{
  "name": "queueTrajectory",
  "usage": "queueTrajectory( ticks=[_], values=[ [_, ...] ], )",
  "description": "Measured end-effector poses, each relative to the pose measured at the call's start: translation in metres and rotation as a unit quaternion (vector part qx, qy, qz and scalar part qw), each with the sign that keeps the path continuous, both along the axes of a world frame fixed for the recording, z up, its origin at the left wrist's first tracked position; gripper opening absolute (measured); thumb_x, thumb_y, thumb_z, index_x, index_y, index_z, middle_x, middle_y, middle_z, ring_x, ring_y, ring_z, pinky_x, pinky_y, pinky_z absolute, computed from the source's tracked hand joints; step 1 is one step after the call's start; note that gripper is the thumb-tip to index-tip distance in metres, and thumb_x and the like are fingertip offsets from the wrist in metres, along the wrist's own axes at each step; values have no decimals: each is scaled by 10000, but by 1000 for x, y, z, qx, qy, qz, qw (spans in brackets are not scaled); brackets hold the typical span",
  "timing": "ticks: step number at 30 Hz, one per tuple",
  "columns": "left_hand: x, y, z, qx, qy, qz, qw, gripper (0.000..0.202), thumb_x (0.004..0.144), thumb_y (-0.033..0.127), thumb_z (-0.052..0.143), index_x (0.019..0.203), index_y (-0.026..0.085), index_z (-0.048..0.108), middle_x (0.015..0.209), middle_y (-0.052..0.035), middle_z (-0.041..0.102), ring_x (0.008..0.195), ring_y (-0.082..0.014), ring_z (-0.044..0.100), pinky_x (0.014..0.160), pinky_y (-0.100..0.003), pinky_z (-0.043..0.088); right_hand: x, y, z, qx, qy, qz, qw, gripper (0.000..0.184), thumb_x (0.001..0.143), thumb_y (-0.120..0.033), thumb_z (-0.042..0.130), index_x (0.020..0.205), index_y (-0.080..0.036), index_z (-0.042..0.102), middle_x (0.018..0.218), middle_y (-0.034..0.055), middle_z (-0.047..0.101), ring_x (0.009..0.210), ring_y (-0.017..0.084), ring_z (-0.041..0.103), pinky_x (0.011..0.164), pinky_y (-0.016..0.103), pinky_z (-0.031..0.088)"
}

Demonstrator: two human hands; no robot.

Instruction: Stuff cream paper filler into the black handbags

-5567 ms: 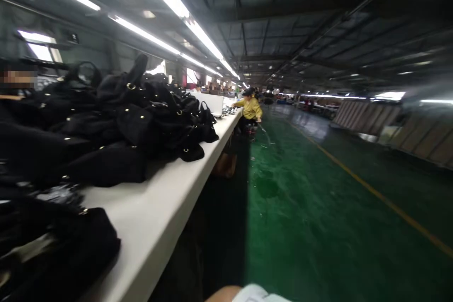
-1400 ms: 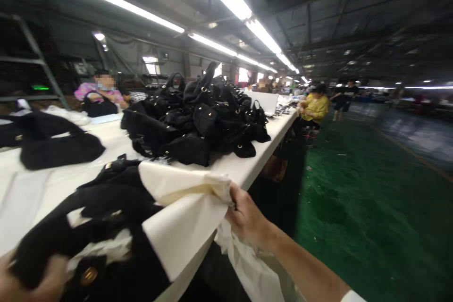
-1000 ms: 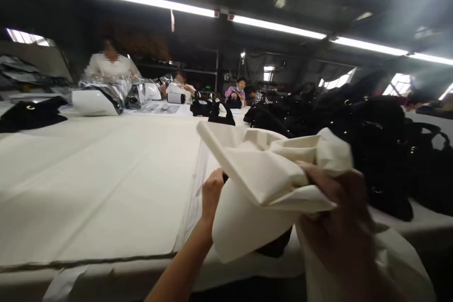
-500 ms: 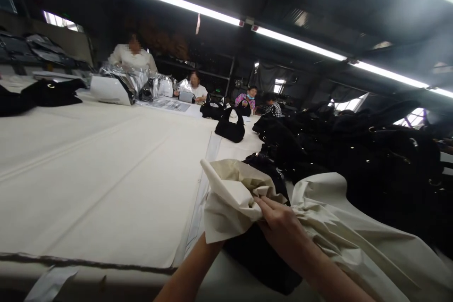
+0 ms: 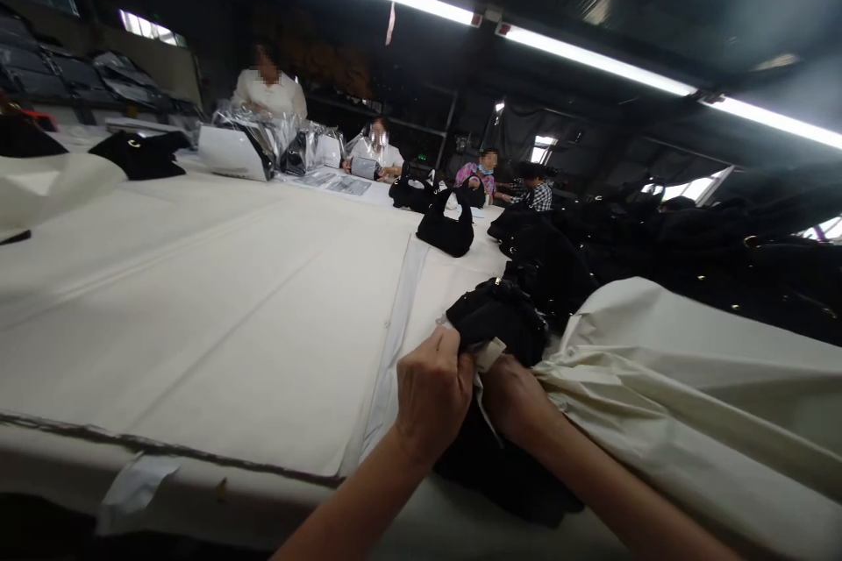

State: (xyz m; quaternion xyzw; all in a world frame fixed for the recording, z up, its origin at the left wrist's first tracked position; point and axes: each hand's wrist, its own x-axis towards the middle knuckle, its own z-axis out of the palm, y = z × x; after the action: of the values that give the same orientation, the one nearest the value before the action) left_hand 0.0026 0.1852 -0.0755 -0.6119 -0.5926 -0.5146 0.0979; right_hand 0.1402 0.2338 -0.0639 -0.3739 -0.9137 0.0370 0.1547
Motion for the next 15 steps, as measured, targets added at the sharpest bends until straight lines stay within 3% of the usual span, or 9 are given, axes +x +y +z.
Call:
queueTrajectory(
  ticks=[3, 5, 8, 11, 15],
  values=[
    [-9, -7, 6, -27, -38, -1, 999, 90, 878, 171, 567, 799, 204, 541, 745, -7, 645, 653, -186, 628, 575, -285, 414, 15, -22, -2, 83, 39, 5, 996, 380, 867, -51, 418, 1157, -102, 659, 1098, 191, 692, 1053, 329, 658, 933, 516, 542],
    [-11, -12, 9, -15, -60, -23, 998, 76, 869, 158, 583, 931, 199, 566, 801, -8, 674, 684, -182, 650, 609, -277, 458, 28, -32, -6, 122, 50, 19, 991, 427, 913, -116, 449, 1324, -111, 565, 1278, 196, 628, 1232, 321, 578, 1029, 518, 505],
    [-4, -15, 9, 64, -20, -43, 997, 211, 885, 95, 492, 1072, 177, 545, 827, -29, 691, 696, -185, 661, 627, -282, 495, 45, -38, -6, 96, 0, 85, 992, 480, 914, -101, 424, 1381, -146, 526, 1370, 178, 583, 1310, 286, 529, 1053, 471, 504],
    [7, -15, 7, 141, 42, -26, 989, 171, 915, 81, 411, 996, 162, 539, 724, -31, 645, 615, -193, 616, 558, -297, 471, 50, -38, 11, 62, -21, 166, 984, 576, 840, -18, 377, 1360, -187, 557, 1319, 146, 629, 1270, 257, 568, 1036, 427, 522],
    [14, -15, 5, 153, 97, -25, 983, 166, 924, 58, 403, 953, 137, 546, 665, -17, 583, 570, -188, 557, 527, -313, 418, 40, -38, 45, -11, -111, 208, 972, 629, 771, 0, 398, 1326, -214, 603, 1259, 123, 669, 1181, 251, 627, 1007, 397, 540]
  ],
)
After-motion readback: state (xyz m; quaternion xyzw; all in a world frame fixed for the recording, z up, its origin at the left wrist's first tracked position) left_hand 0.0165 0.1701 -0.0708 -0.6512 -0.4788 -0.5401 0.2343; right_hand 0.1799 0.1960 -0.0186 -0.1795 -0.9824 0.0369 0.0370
